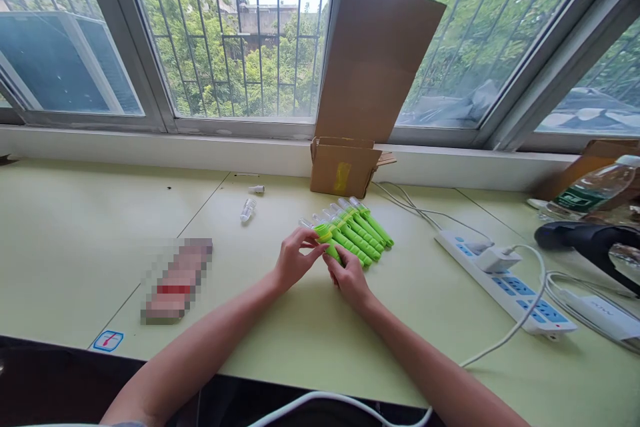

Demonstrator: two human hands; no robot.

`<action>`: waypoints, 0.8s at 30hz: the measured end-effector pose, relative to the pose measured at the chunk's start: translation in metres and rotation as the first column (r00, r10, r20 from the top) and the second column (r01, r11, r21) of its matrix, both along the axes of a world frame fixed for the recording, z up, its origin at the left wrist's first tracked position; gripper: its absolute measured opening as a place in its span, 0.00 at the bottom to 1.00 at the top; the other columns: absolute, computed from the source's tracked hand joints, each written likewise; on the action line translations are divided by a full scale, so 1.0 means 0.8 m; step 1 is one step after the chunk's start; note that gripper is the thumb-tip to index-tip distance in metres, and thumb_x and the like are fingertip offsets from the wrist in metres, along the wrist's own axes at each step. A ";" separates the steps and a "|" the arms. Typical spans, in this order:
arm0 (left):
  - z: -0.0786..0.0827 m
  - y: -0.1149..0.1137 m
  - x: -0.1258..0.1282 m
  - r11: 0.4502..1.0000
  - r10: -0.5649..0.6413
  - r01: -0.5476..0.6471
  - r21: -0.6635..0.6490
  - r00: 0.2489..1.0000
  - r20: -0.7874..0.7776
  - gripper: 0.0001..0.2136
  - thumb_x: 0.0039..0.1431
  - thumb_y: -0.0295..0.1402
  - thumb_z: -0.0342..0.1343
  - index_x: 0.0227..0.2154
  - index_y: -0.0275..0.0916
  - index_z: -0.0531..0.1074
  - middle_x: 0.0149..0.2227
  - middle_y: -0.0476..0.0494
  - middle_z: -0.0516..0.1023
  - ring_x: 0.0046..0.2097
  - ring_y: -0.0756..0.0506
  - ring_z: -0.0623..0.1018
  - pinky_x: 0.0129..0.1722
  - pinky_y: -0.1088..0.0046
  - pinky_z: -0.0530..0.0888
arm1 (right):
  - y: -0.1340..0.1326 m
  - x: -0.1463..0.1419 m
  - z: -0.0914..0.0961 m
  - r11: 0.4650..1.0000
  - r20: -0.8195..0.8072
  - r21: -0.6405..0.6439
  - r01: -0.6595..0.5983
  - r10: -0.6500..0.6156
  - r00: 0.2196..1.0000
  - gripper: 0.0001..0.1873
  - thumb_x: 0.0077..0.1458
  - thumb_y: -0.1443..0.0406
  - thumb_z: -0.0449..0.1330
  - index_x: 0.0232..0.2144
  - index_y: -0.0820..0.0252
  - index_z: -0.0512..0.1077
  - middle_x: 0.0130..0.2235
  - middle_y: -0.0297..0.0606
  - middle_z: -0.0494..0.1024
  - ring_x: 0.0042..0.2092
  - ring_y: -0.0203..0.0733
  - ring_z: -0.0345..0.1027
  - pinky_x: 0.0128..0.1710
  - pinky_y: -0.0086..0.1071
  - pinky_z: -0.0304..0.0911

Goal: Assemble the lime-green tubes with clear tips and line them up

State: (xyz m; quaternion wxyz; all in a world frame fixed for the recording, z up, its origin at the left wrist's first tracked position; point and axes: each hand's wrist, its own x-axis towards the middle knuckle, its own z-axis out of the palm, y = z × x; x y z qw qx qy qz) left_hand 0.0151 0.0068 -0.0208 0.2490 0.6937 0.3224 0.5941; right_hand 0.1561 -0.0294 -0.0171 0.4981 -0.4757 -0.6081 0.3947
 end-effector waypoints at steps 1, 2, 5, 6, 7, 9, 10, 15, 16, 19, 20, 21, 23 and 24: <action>0.000 0.000 0.000 1.000 -0.003 0.003 -0.001 1.000 0.002 0.10 0.52 0.38 0.59 0.34 0.38 0.69 0.32 0.48 0.74 0.32 0.50 0.79 0.32 0.70 0.80 | 0.000 0.000 0.001 1.000 -0.015 -0.011 -0.009 0.009 1.000 0.15 0.52 0.54 0.58 0.23 0.57 0.62 0.15 0.27 0.61 0.18 0.33 0.51 0.17 0.28 0.47; 0.000 0.000 0.000 1.000 -0.005 0.005 0.000 1.000 0.006 0.11 0.51 0.38 0.60 0.34 0.38 0.69 0.32 0.48 0.74 0.32 0.50 0.79 0.32 0.70 0.80 | 0.000 0.000 0.001 1.000 -0.029 -0.023 -0.018 0.018 0.999 0.16 0.52 0.54 0.58 0.22 0.57 0.62 0.15 0.27 0.60 0.17 0.32 0.51 0.16 0.28 0.47; 0.000 0.000 0.000 1.000 -0.010 0.010 0.000 1.000 0.019 0.13 0.49 0.39 0.61 0.34 0.38 0.69 0.32 0.48 0.75 0.31 0.50 0.79 0.32 0.70 0.80 | 0.000 0.000 0.002 0.997 -0.061 -0.062 -0.047 0.043 0.997 0.16 0.51 0.53 0.59 0.22 0.57 0.62 0.14 0.26 0.60 0.15 0.31 0.50 0.15 0.28 0.46; 0.000 0.000 0.000 1.000 -0.012 0.012 -0.003 1.000 0.021 0.13 0.49 0.39 0.61 0.34 0.38 0.69 0.32 0.47 0.75 0.31 0.50 0.79 0.32 0.70 0.80 | 0.001 0.000 0.002 0.995 -0.070 -0.078 -0.059 0.054 0.996 0.17 0.51 0.53 0.59 0.22 0.57 0.62 0.13 0.26 0.60 0.15 0.31 0.49 0.14 0.28 0.45; 0.000 0.000 0.000 1.000 -0.014 0.014 -0.006 1.000 0.022 0.13 0.50 0.39 0.61 0.34 0.38 0.69 0.31 0.47 0.75 0.32 0.49 0.79 0.32 0.70 0.80 | 0.001 0.001 0.003 0.993 -0.081 -0.095 -0.073 0.066 0.995 0.16 0.51 0.53 0.59 0.22 0.57 0.62 0.13 0.26 0.61 0.14 0.31 0.49 0.14 0.27 0.45; 0.001 -0.001 0.000 1.000 -0.016 0.017 -0.011 1.000 0.027 0.12 0.50 0.39 0.60 0.34 0.38 0.69 0.31 0.47 0.75 0.32 0.49 0.79 0.32 0.70 0.80 | 0.001 0.002 0.003 0.986 -0.106 -0.129 -0.104 0.091 0.990 0.16 0.51 0.53 0.58 0.23 0.57 0.61 0.14 0.25 0.61 0.14 0.30 0.49 0.13 0.27 0.45; 0.002 -0.001 0.000 1.000 -0.018 0.018 -0.012 0.999 0.030 0.12 0.50 0.39 0.60 0.34 0.38 0.69 0.31 0.48 0.75 0.32 0.49 0.79 0.32 0.70 0.80 | 0.001 0.003 0.003 0.982 -0.119 -0.141 -0.122 0.106 0.987 0.16 0.51 0.53 0.58 0.23 0.57 0.61 0.14 0.25 0.61 0.13 0.29 0.49 0.12 0.26 0.46; 0.005 -0.003 0.001 1.000 -0.028 0.029 -0.010 0.999 0.037 0.12 0.50 0.39 0.61 0.33 0.38 0.69 0.30 0.48 0.76 0.31 0.49 0.79 0.32 0.70 0.80 | 0.001 0.006 0.007 0.969 -0.163 -0.148 -0.196 0.171 0.972 0.15 0.52 0.53 0.57 0.25 0.58 0.64 0.14 0.24 0.61 0.13 0.29 0.49 0.12 0.25 0.47; 0.005 -0.003 0.001 1.000 -0.029 0.029 -0.009 0.999 0.038 0.12 0.50 0.39 0.61 0.33 0.38 0.69 0.30 0.48 0.76 0.31 0.49 0.79 0.32 0.70 0.80 | 0.001 0.006 0.007 0.967 -0.162 -0.151 -0.204 0.180 0.970 0.15 0.52 0.53 0.56 0.26 0.59 0.65 0.14 0.24 0.60 0.13 0.29 0.49 0.12 0.25 0.47; 0.005 -0.003 0.001 1.000 -0.028 0.029 -0.007 0.999 0.043 0.12 0.50 0.40 0.61 0.33 0.38 0.69 0.30 0.48 0.76 0.31 0.49 0.79 0.32 0.69 0.80 | 0.001 0.007 0.009 0.960 -0.159 -0.166 -0.224 0.198 0.967 0.15 0.52 0.53 0.56 0.27 0.59 0.65 0.14 0.24 0.60 0.13 0.29 0.48 0.12 0.25 0.47; 0.005 -0.003 0.001 1.000 -0.028 0.029 -0.006 0.999 0.045 0.12 0.50 0.40 0.61 0.33 0.38 0.69 0.29 0.48 0.75 0.31 0.49 0.79 0.32 0.69 0.80 | 0.001 0.008 0.009 0.958 -0.161 -0.173 -0.229 0.202 0.966 0.16 0.52 0.52 0.55 0.26 0.59 0.65 0.14 0.24 0.60 0.13 0.29 0.48 0.12 0.24 0.46; 0.004 -0.003 0.001 1.000 -0.029 0.029 -0.007 0.998 0.047 0.12 0.50 0.40 0.61 0.33 0.38 0.69 0.29 0.48 0.75 0.31 0.49 0.79 0.32 0.69 0.81 | 0.001 0.008 0.009 0.955 -0.164 -0.181 -0.235 0.206 0.965 0.16 0.53 0.52 0.55 0.25 0.59 0.64 0.13 0.24 0.60 0.13 0.28 0.47 0.12 0.24 0.45; 0.003 -0.003 0.001 0.999 -0.030 0.031 -0.009 0.998 0.050 0.12 0.49 0.39 0.61 0.32 0.38 0.69 0.29 0.49 0.75 0.30 0.49 0.79 0.32 0.70 0.81 | 0.002 0.010 0.009 0.950 -0.165 -0.192 -0.248 0.218 0.962 0.16 0.53 0.52 0.54 0.24 0.59 0.63 0.13 0.24 0.60 0.12 0.28 0.47 0.11 0.24 0.43; 0.003 -0.003 0.001 0.999 -0.030 0.030 -0.011 0.998 0.050 0.12 0.49 0.39 0.62 0.32 0.38 0.69 0.29 0.49 0.75 0.30 0.50 0.79 0.32 0.70 0.81 | 0.002 0.011 0.009 0.947 -0.162 -0.195 -0.255 0.225 0.961 0.16 0.54 0.52 0.53 0.24 0.59 0.63 0.13 0.24 0.60 0.12 0.28 0.47 0.11 0.23 0.43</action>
